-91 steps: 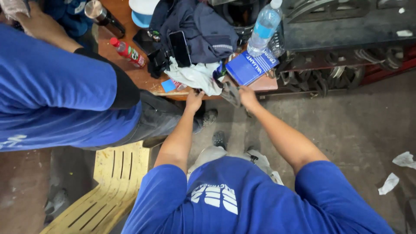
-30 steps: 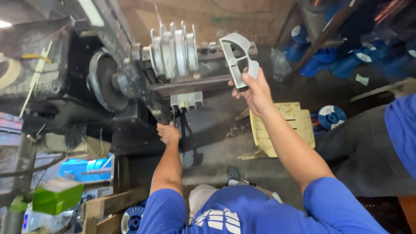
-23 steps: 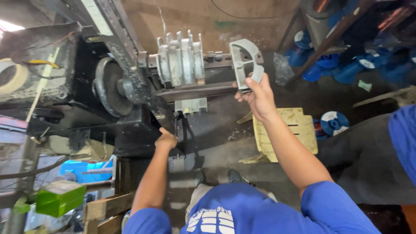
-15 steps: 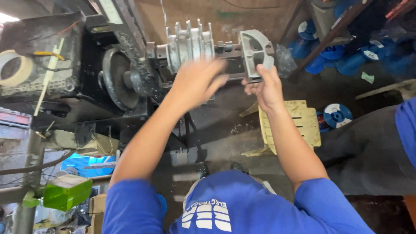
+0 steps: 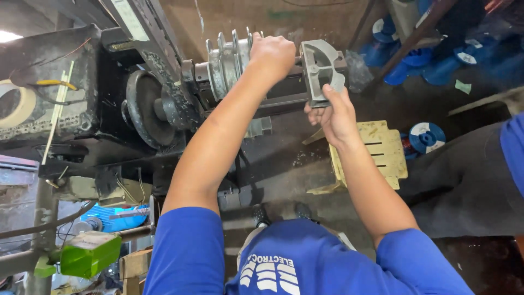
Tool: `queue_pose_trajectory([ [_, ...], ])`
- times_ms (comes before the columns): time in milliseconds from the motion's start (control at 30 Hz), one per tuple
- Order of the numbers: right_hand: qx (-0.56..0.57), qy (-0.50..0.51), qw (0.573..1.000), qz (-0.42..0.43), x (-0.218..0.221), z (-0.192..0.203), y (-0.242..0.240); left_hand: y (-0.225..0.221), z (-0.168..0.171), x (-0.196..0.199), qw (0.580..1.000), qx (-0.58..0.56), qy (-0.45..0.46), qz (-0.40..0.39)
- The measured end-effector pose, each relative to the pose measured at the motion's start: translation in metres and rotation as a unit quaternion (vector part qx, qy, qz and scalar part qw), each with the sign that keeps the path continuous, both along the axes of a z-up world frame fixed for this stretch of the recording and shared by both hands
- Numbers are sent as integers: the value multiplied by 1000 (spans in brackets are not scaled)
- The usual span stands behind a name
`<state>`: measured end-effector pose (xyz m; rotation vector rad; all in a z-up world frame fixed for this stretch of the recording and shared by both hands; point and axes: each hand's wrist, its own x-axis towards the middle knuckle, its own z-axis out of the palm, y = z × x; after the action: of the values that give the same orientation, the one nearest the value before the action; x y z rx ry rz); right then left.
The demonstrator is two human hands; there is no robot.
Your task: The person is picking up curved metal motor components from a workbench and stacking them onto a fixture to assemble a motor core.
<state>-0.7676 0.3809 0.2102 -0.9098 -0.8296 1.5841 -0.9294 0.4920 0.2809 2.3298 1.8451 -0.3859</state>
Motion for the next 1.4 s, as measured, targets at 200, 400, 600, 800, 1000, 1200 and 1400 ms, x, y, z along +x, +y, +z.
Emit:
queue_pose_trajectory([
  [200,-6,9,1000,3,-1,2,1,1,-22,-6,994,100,-35,-15],
  [400,0,-9,998,-69,-8,-4,3,-1,-42,-2,978,205,-18,-18],
  [600,-10,-5,994,-109,-12,-9,1,-9,-46,-1,968,250,-1,-18],
  [800,-5,6,999,-42,-26,-9,-9,-11,-45,-2,962,272,13,-24],
  [1000,24,16,999,-41,-31,-7,-8,-11,-45,-1,953,301,5,-32],
  [1200,30,6,998,-50,-31,-16,1,-11,-43,-1,951,307,-4,-28],
  [1400,31,5,997,-66,-30,-16,-1,-12,-42,-2,954,298,-6,-27],
])
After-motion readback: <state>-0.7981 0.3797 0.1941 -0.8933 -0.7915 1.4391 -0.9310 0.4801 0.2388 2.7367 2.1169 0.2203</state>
